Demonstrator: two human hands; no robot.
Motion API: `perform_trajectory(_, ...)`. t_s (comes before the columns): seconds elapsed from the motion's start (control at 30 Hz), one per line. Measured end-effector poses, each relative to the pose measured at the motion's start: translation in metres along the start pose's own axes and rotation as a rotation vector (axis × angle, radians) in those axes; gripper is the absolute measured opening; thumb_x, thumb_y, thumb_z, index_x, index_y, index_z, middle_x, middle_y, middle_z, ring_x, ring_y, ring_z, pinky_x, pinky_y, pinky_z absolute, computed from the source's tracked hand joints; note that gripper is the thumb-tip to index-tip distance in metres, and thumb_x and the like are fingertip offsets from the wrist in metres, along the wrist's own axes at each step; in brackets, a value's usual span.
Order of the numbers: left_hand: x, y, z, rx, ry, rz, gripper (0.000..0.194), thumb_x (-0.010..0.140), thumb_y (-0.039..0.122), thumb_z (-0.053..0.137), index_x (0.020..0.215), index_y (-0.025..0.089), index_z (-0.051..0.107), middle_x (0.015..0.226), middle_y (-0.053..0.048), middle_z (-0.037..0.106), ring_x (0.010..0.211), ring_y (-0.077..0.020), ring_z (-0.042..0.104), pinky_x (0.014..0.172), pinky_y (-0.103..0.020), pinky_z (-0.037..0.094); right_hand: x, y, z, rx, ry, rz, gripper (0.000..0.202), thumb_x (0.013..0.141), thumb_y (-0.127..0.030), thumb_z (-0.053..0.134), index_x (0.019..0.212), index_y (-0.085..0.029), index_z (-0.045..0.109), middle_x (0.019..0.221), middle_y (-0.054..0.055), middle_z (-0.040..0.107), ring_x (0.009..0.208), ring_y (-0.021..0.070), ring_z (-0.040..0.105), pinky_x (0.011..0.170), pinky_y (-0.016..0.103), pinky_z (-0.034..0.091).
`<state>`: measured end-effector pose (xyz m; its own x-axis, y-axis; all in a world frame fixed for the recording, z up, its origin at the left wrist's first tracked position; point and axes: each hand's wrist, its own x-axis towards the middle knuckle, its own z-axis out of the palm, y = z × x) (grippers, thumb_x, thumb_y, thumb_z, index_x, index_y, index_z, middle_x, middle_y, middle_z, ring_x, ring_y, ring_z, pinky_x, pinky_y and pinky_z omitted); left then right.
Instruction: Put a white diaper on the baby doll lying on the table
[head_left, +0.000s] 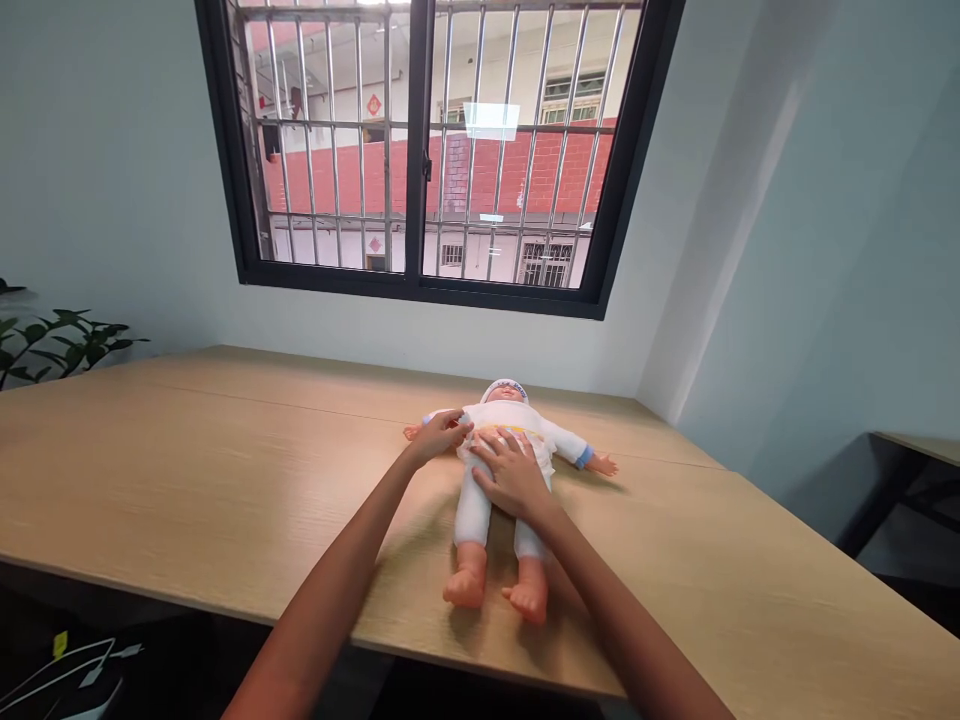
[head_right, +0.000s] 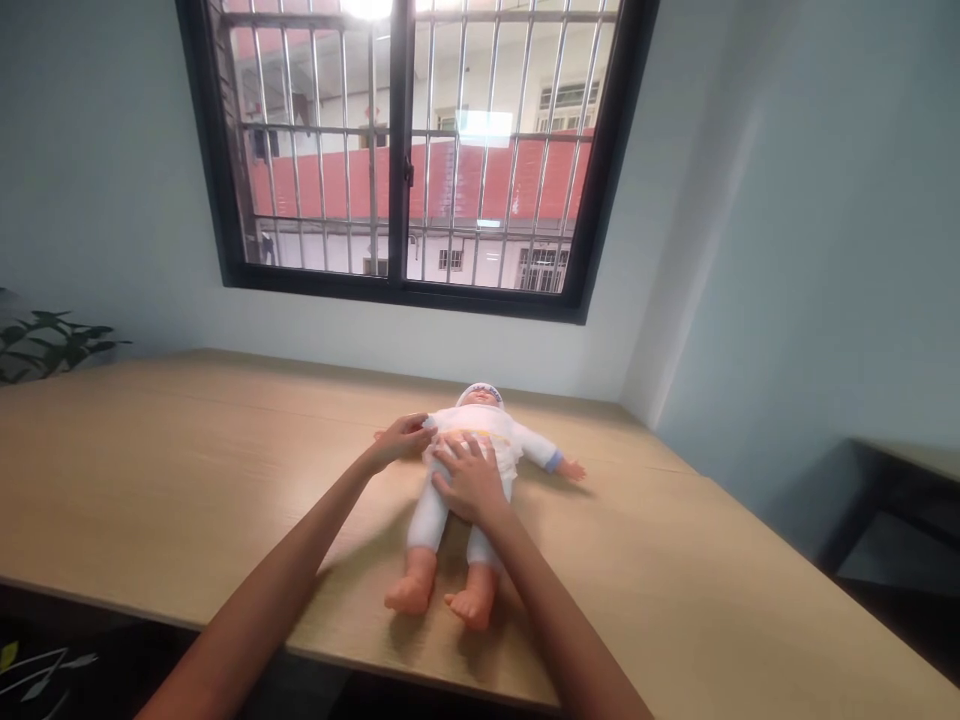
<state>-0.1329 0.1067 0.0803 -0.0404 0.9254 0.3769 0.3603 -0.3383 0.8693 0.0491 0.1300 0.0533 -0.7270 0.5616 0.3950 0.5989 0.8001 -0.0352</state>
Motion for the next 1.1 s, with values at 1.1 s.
perform_trajectory(1.1, 0.007, -0.02, 0.033, -0.037, 0.092, 0.057, 0.035, 0.082, 0.052, 0.06, 0.073, 0.018, 0.055, 0.074, -0.005, 0.06, 0.077, -0.0195, 0.056, 0.069, -0.029, 0.046, 0.019, -0.036, 0.018, 0.078, 0.077, 0.126, 0.039, 0.094, -0.029, 0.042, 0.124, -0.021, 0.065, 0.137, 0.007, 0.057, 0.14, 0.0397, 0.026, 0.112, 0.068, -0.001)
